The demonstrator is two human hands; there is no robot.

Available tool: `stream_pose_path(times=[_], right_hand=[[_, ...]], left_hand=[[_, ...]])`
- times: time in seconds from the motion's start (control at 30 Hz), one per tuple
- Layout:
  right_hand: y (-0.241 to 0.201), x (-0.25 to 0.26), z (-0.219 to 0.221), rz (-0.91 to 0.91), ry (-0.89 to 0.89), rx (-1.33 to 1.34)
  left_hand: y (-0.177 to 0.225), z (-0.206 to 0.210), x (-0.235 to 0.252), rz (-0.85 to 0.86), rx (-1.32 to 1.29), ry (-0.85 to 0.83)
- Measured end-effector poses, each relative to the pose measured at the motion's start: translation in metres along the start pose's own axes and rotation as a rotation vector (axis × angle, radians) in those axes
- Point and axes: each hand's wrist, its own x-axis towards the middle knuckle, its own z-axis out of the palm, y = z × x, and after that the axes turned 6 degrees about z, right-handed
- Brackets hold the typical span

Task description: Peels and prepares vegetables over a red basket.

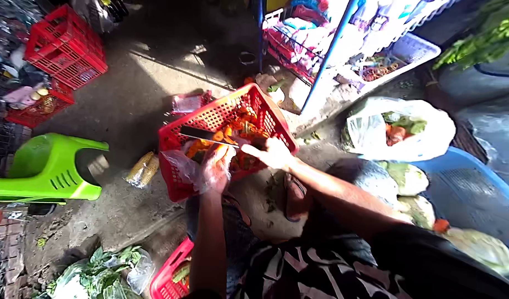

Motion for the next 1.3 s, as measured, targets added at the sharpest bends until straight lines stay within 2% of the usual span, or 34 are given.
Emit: stream_pose_path(times=[0.07, 0.13, 0.23, 0.3, 0.53, 0.83, 0.93, 1.07, 1.13, 1.2, 1.3], right_hand=[[0.006, 0.001, -0.001, -0.028, 0.031, -0.009], [0.013, 0.003, -0.005, -0.080, 0.011, 0.002], [0.020, 0.008, -0.015, -0.181, -0.011, -0.014], [0.023, 0.008, -0.020, -0.196, -0.016, -0.031], [0.027, 0.010, -0.020, -0.204, -0.010, -0.084], [0.021, 0.016, -0.012, -0.171, -0.034, -0.131], [0.018, 0.013, -0.007, -0.249, 0.041, -0.231], [0.018, 0.002, 0.013, -0.438, 0.115, -0.326], [0.019, 0.000, 0.022, -0.522, 0.163, -0.289], [0.021, 0.002, 0.025, -0.590, 0.207, -0.271], [0.026, 0.009, 0.024, -0.661, 0.309, -0.278]], left_hand=[[-0.001, -0.007, -0.003, -0.089, 0.126, -0.025], [-0.005, -0.016, -0.004, -0.139, 0.205, -0.128], [-0.011, -0.018, -0.002, -0.126, 0.315, -0.303], [-0.015, -0.022, -0.001, -0.113, 0.335, -0.352], [-0.017, -0.002, -0.004, -0.164, 0.479, -0.176], [-0.020, -0.002, -0.005, -0.202, 0.572, -0.147], [-0.020, -0.005, -0.006, -0.185, 0.619, -0.129], [-0.023, -0.045, -0.001, -0.059, 0.682, -0.142], [-0.020, -0.033, -0.008, -0.098, 0.715, -0.059], [-0.019, -0.025, -0.016, -0.107, 0.623, -0.092], [-0.016, -0.023, -0.017, -0.240, 0.570, -0.125]])
